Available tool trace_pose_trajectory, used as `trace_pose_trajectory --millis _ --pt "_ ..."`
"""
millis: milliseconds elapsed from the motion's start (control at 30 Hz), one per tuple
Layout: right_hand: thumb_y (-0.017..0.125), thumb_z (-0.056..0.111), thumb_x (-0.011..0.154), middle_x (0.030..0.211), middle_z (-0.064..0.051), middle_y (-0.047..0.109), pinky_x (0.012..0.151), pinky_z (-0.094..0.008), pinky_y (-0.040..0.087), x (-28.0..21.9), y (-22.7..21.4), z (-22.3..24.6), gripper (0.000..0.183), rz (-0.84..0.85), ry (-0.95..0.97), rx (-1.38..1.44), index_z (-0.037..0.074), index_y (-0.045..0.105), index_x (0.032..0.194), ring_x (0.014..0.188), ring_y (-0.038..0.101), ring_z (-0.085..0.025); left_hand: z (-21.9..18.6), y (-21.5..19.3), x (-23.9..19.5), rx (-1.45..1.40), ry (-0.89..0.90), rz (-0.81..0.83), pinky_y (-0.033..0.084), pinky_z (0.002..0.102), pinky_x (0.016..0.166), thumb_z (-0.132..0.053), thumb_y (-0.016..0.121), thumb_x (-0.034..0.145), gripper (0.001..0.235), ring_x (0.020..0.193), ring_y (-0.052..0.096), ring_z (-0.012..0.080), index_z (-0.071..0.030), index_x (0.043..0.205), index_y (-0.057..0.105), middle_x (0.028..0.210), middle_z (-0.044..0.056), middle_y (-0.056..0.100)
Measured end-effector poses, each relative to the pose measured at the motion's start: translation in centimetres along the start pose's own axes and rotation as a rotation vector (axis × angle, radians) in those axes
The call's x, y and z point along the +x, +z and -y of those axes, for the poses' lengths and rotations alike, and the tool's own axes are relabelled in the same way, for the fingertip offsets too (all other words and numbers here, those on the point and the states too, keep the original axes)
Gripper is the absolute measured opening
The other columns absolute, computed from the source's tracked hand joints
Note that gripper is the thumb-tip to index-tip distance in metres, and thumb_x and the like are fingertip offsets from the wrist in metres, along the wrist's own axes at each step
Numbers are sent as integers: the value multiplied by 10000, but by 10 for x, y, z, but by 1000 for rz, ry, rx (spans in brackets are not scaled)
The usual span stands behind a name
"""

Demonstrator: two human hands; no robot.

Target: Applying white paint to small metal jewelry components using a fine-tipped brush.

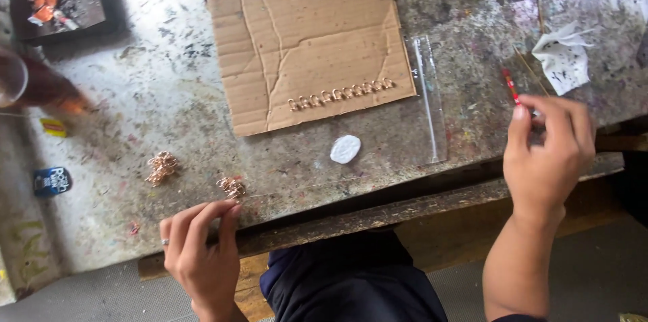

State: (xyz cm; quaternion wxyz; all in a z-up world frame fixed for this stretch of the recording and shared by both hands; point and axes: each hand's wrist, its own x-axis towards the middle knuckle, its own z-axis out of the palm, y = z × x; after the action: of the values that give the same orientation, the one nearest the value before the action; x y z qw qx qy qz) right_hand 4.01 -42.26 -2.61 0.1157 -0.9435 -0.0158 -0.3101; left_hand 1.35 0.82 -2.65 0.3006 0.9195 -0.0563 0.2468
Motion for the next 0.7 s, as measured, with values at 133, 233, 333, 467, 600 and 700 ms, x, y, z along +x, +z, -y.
trace_pose_trajectory --millis 133,233,333,467,600,700 --pt "894 -31 1058 1108 -184 665 935 -455 448 13 17 -30 112 35 -13 -185 -50 845 1157 1018 632 -347 12 5 -12 -67 40 -63 392 363 849 -29 809 948 69 800 616 208 -19 950 741 939 121 683" --pt "956 68 1077 1036 -115 604 894 -427 462 21 20 -29 106 71 53 -263 54 851 1075 1015 528 -313 10 6 -15 -131 45 -92 438 313 835 -38 821 903 90 847 638 182 -72 902 738 992 113 711" --pt "932 70 1076 1033 -134 596 898 -421 436 29 14 -27 139 100 53 -291 43 802 1035 1023 497 -323 2 4 -12 -226 58 -88 468 318 731 30 730 941 140 710 658 194 -37 828 681 899 108 750" --pt "714 -39 1257 1058 -227 658 855 -490 483 22 -8 -49 147 55 92 -75 -104 625 1160 965 640 -378 4 4 -14 -232 73 -34 496 317 757 63 717 954 111 754 706 194 -23 935 650 875 106 746" --pt "645 -99 1210 1169 -293 632 828 -568 449 10 -30 -92 69 174 241 -165 -104 577 1218 1010 612 -509 13 14 -17 -165 152 -74 480 318 782 6 760 946 96 771 669 189 -36 944 673 935 111 743" --pt "639 4 1236 1048 -243 678 769 -545 465 9 -38 -114 95 271 383 -135 -80 599 1219 934 651 -439 16 17 -25 -25 121 -54 497 291 754 -28 824 955 130 804 606 210 -97 951 715 983 41 748"
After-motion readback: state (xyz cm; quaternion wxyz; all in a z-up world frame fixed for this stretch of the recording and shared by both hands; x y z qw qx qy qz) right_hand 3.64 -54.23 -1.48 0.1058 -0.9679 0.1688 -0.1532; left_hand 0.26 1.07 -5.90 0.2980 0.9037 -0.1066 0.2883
